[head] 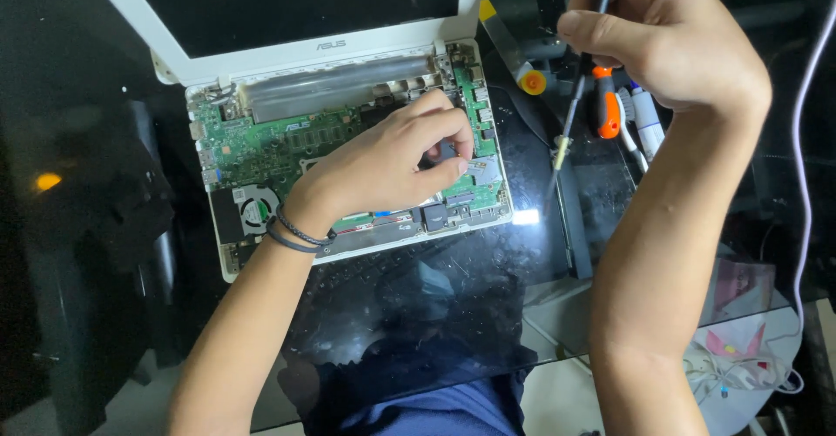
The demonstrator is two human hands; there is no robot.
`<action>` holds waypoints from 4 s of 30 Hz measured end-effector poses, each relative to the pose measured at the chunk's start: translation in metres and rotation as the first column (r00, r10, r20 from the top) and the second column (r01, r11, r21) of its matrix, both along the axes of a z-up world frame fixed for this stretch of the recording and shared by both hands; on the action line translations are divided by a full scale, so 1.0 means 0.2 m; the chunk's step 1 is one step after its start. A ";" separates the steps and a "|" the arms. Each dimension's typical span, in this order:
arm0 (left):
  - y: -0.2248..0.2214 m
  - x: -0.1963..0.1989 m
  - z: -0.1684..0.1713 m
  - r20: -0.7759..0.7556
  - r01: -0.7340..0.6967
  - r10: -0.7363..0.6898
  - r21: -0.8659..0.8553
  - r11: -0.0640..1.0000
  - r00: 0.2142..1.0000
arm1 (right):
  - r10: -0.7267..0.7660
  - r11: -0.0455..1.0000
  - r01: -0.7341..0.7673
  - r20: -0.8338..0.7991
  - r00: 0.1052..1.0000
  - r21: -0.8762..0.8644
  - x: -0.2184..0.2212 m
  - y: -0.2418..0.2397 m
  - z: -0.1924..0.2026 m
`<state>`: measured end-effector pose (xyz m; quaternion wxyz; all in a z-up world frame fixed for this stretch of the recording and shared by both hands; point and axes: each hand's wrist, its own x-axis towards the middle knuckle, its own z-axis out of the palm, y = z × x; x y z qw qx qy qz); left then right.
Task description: Disassembling and repairing internal components of a laptop using a screwdriver and manual manipulation of connectors.
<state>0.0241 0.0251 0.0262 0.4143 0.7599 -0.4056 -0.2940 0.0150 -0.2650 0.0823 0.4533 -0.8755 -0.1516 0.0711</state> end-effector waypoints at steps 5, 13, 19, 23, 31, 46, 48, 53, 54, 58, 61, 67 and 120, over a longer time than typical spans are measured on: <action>0.03 0.03 -0.01 0.006 -0.022 0.023 -0.115 0.993 1.000 | 0.023 0.999 -0.021 -0.054 0.998 0.035 0.01 0.02 0.00; 0.11 0.09 0.00 -0.068 -0.152 0.142 -0.192 0.970 0.988 | 0.013 0.997 -0.022 -0.132 0.991 -0.071 0.05 0.08 -0.03; 0.19 0.12 0.07 -0.021 -0.203 0.203 -0.019 0.979 0.979 | 0.010 0.971 -0.079 -0.289 0.957 -0.228 0.08 0.19 -0.03; 0.31 0.14 0.16 0.049 -0.211 0.205 0.175 0.962 0.977 | 0.033 0.954 -0.133 -0.347 0.937 -0.267 0.10 0.26 -0.05; 0.77 0.16 0.22 0.131 -0.372 0.349 0.411 0.833 0.928 | 0.066 0.950 -0.183 -0.410 0.910 -0.254 0.12 0.33 -0.10; 1.25 0.12 0.25 0.161 -0.550 0.587 0.604 0.577 0.793 | -0.012 0.958 -0.109 -0.416 0.909 -0.265 0.12 0.31 -0.21; 1.25 0.14 0.23 0.145 -0.524 0.593 0.660 0.538 0.792 | -0.024 0.949 -0.109 -0.410 0.912 -0.297 0.12 0.31 -0.20; 1.21 0.15 0.21 0.114 -0.512 0.597 0.654 0.557 0.794 | -0.012 0.960 -0.105 -0.414 0.910 -0.259 0.12 0.29 -0.23; 1.20 0.14 0.20 0.116 -0.518 0.593 0.636 0.572 0.797 | -0.011 0.965 -0.098 -0.408 0.913 -0.244 0.12 0.29 -0.23; 1.17 0.16 0.20 0.133 -0.499 0.569 0.665 0.555 0.811 | 0.008 0.968 -0.110 -0.408 0.913 -0.226 0.12 0.30 -0.24; 1.17 0.16 0.20 0.133 -0.484 0.588 0.722 0.494 0.798 | -0.046 0.948 -0.085 -0.398 0.916 -0.305 0.13 0.31 -0.23; 1.17 0.18 0.16 0.201 -0.518 0.595 0.742 0.425 0.778 | -0.062 0.964 -0.054 -0.416 0.907 -0.261 0.13 0.32 -0.21; 0.91 0.24 -0.07 0.525 -0.593 0.437 0.171 0.787 0.731 | 0.032 0.994 -0.077 0.476 0.879 0.075 0.00 0.72 -0.10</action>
